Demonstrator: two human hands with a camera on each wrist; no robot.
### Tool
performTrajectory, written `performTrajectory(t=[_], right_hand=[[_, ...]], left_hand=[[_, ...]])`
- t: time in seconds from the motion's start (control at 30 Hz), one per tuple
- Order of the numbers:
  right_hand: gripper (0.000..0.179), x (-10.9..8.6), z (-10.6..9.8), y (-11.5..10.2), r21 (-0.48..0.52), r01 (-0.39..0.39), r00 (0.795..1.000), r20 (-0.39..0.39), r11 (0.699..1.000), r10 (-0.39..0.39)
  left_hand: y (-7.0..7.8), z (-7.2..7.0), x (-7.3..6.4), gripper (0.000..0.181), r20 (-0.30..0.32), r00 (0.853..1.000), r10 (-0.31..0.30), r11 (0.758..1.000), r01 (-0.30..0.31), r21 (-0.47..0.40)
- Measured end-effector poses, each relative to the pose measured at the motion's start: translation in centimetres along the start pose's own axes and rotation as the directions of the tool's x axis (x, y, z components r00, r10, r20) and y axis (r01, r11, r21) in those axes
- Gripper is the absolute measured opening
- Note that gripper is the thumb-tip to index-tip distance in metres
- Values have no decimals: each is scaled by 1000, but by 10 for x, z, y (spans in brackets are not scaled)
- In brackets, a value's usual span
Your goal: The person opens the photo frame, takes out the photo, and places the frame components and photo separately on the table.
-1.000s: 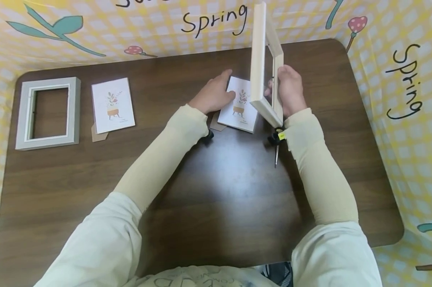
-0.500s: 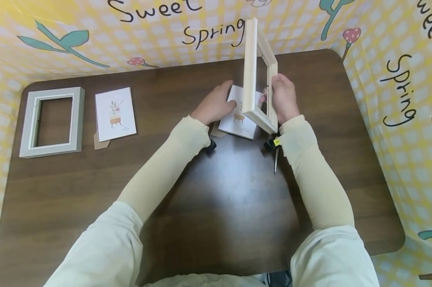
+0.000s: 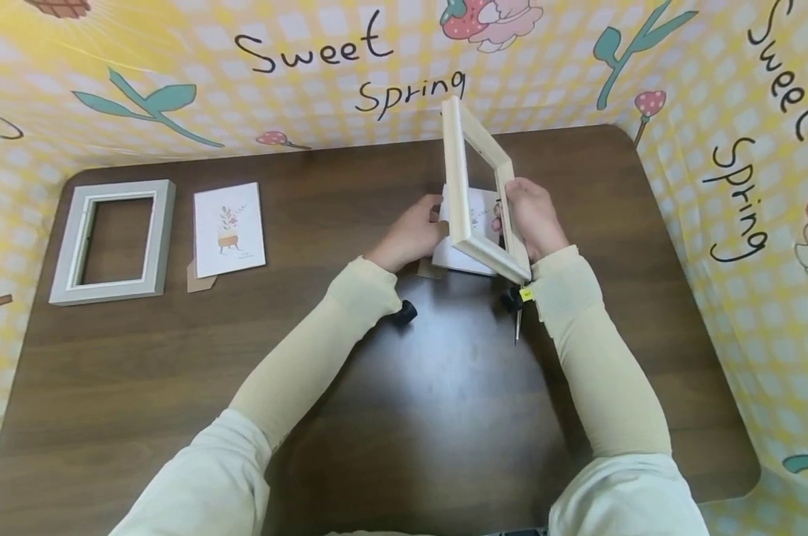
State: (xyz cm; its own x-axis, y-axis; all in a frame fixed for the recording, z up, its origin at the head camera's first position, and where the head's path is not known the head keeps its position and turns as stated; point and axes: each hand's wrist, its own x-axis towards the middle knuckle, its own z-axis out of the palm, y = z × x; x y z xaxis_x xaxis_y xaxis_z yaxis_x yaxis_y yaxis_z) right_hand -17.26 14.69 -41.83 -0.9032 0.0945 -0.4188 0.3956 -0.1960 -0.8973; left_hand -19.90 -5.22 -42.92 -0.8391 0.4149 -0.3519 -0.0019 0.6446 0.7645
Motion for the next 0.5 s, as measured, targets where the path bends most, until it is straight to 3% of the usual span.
performTrajectory(t=[0.17,0.3,0.43,0.5], right_hand=[[38,8,-9,-3,-59,6,999,-43,998,-8],[43,12,-14,-4,-121,25,997,-64,992,-33],[36,7,-6,-8,-231,83,979,-165,970,-123],[37,-1,5,-12,-331,115,959,-210,937,-192]], left_hand=[[0,14,12,60,-4,998,68,993,-68,-95],[2,16,14,62,0,997,80,988,-80,-135],[-6,-2,9,54,-52,996,76,968,-87,-235],[-12,-21,-1,46,-96,992,86,919,-116,-377]])
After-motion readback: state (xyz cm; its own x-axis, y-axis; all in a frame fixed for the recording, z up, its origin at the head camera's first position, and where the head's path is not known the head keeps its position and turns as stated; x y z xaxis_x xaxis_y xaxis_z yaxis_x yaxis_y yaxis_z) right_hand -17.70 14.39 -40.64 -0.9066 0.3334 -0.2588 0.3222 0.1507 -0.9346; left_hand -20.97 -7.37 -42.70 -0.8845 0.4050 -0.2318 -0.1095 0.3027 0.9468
